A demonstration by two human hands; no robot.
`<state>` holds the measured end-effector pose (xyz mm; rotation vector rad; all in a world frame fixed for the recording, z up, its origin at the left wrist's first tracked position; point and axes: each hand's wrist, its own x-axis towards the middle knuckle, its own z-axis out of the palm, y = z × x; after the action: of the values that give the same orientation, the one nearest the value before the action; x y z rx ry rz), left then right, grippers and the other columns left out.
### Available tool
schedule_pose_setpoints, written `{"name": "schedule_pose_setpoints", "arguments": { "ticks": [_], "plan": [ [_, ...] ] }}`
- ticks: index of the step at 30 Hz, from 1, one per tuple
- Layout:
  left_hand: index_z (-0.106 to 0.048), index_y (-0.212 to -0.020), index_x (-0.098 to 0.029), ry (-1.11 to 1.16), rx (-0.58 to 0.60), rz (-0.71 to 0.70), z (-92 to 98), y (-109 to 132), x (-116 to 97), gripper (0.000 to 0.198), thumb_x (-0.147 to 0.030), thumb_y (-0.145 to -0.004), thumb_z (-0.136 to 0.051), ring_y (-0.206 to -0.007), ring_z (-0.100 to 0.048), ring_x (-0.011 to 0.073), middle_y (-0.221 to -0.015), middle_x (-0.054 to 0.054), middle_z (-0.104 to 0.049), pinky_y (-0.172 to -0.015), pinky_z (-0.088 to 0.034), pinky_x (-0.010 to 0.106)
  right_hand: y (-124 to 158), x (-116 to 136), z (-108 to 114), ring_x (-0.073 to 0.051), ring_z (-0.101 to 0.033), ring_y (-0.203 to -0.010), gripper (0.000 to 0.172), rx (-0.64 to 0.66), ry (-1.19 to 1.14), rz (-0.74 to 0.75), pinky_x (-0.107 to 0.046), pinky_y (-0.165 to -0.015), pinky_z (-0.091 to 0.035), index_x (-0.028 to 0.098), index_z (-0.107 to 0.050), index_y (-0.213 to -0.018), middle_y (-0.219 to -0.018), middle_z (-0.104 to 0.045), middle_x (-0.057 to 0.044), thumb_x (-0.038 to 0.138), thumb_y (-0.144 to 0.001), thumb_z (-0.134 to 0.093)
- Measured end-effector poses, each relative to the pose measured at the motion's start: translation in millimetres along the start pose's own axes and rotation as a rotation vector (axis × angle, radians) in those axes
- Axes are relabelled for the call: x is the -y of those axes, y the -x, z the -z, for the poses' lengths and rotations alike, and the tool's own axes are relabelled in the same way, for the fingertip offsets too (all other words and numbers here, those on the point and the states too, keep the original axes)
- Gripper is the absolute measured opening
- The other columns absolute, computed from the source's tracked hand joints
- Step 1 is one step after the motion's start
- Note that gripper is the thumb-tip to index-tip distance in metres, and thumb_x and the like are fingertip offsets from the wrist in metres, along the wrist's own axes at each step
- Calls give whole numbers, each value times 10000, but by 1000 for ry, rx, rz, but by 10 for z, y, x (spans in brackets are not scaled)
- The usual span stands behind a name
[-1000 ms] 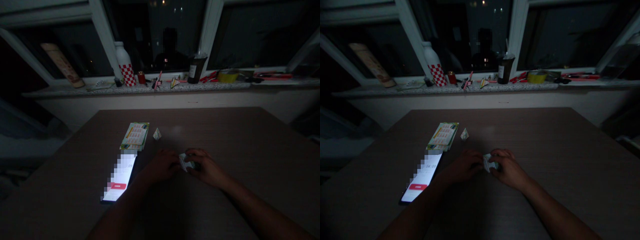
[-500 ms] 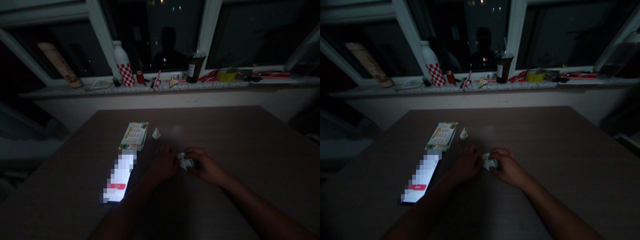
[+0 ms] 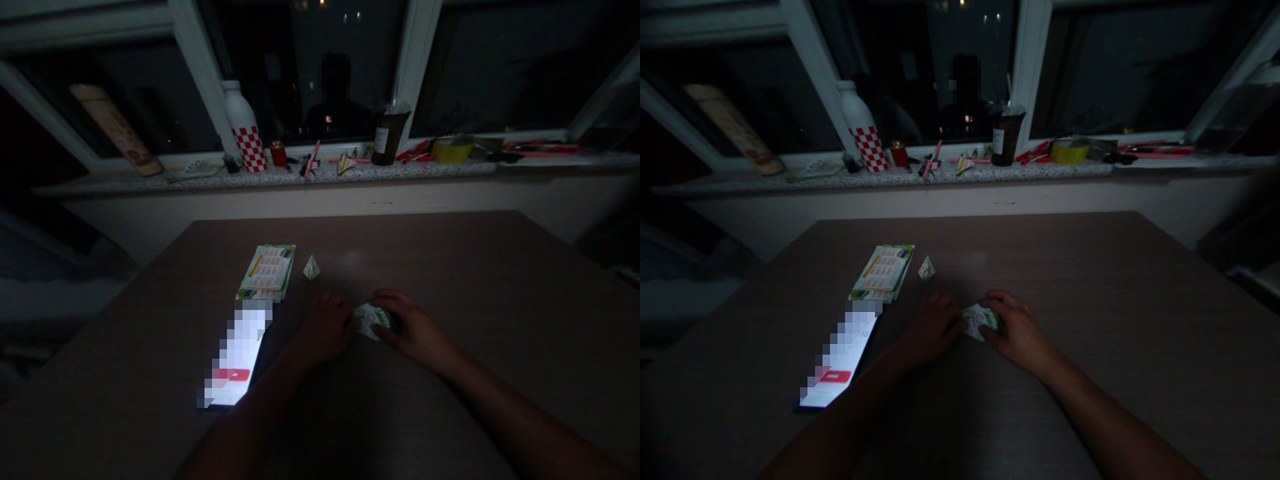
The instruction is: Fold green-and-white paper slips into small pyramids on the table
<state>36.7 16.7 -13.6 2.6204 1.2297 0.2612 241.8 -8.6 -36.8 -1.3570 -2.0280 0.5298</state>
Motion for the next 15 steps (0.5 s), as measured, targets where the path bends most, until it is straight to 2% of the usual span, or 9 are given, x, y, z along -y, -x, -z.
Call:
{"name": "schedule_pose_setpoints", "arguments": {
  "ticks": [3, 6, 15],
  "plan": [
    [-598, -894, -174, -15, -1, -12, -12, -1, -22, 250, -339, -927, -413, -985, -472, 233, -983, 67, -556, -836, -368, 375, -12, 19, 8, -237, -607, -1005, 363, -92, -69, -57, -403, -890, -489, 220, -597, -1119, -1112, -625, -86, 199, -758, -620],
    [-600, -906, -177, -47, -11, 5, -33, -6, -56, 263, -322, -939, -383, -973, -479, 234, -983, 69, -562, -824, -372, 374, -6, 68, -1, -207, -661, -865, 367, -86, -139, -120, -350, -785, -537, 220, -579, -1136, -1024, -683, -64, 171, -772, -584],
    [-602, -949, -146, -175, -45, 39, -96, -39, -120, 290, -262, -938, -335, -935, -502, 267, -963, 111, -580, -799, -371, 417, 27, 196, -14, -199, -700, -829, 425, -55, -85, -50, -305, -742, -553, 225, -573, -1178, -1042, -714, -50, 128, -764, -560]
  ]
}}
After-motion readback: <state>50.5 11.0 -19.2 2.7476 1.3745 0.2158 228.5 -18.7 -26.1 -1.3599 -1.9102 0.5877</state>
